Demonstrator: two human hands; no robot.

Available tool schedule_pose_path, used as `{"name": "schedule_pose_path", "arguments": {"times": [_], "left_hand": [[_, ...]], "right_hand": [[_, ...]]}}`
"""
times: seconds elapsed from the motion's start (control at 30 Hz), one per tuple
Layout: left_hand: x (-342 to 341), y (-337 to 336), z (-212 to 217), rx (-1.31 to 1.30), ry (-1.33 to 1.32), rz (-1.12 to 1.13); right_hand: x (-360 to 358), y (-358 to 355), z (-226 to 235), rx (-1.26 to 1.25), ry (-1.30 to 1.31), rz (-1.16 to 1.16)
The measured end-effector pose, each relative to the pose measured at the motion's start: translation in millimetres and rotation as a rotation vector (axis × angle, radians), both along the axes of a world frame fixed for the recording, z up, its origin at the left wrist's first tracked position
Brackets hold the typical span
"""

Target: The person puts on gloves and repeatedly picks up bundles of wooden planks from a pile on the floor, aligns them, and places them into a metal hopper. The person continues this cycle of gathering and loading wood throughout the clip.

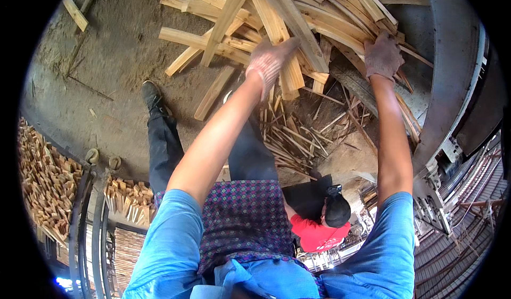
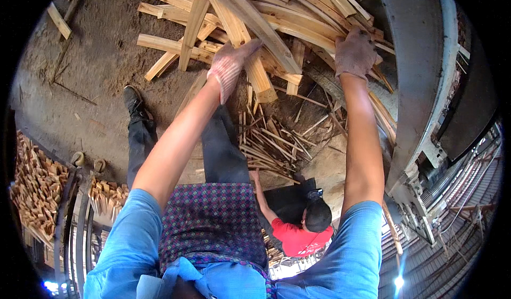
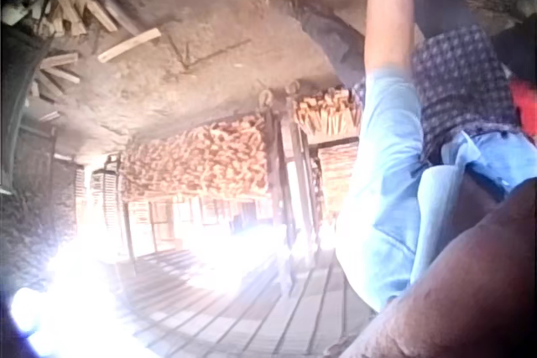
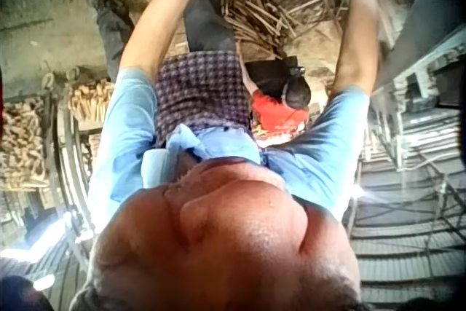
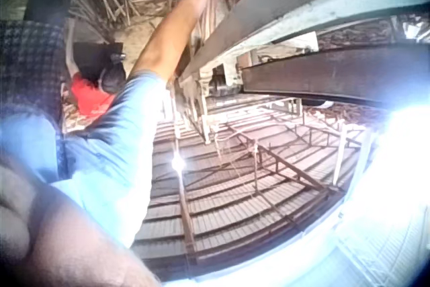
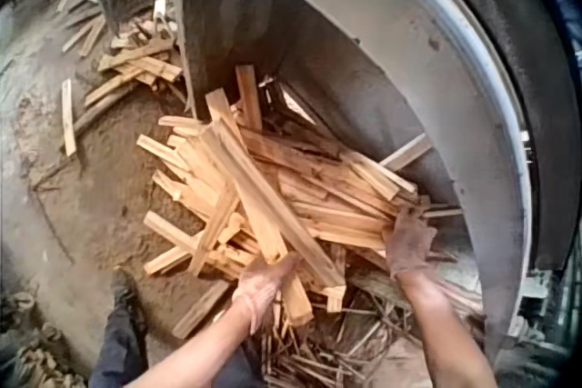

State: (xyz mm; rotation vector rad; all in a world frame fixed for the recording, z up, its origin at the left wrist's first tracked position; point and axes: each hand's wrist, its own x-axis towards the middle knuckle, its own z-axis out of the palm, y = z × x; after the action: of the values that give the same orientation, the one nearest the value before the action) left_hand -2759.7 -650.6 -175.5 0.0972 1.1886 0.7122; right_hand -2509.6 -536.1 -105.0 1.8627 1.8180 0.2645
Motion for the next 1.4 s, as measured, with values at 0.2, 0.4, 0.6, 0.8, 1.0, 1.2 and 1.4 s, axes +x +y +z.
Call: {"name": "schedule_pose_path", "arguments": {"times": [0.2, 0.4, 0.6, 0.8, 1.0, 1.2, 1.4], "left_hand": [[13.6, 10.9, 5.1, 0.009, 0.243, -0.035], [9.8, 3.8, -4.6, 0.052, 0.185, 0.041], [2.4, 7.8, 4.1, 0.066, 0.185, 0.052], [4.8, 3.1, -16.2, 0.054, 0.14, 0.057], [30.4, 6.5, -38.2, 0.079, 0.02, 0.078], [13.3, 12.4, -39.1, 0.104, 0.015, -0.029], [21.6, 23.5, -51.8, 0.0, -0.244, 0.102]], "right_hand": [[37.6, 3.3, -5.9, -0.073, -0.022, 0.208], [7.5, -9.2, 29.8, 0.161, 0.06, 0.386], [-116.3, -91.1, 85.7, -0.25, 0.524, 0.695], [-114.7, 1.9, 57.6, -0.266, 0.581, 0.168], [-92.5, 143.4, -15.1, -0.134, 0.376, -0.156], [-37.0, 204.6, -84.9, -0.66, 0.272, 0.382], [-1.7, 206.8, -108.7, -0.716, 0.303, 0.328]]}}
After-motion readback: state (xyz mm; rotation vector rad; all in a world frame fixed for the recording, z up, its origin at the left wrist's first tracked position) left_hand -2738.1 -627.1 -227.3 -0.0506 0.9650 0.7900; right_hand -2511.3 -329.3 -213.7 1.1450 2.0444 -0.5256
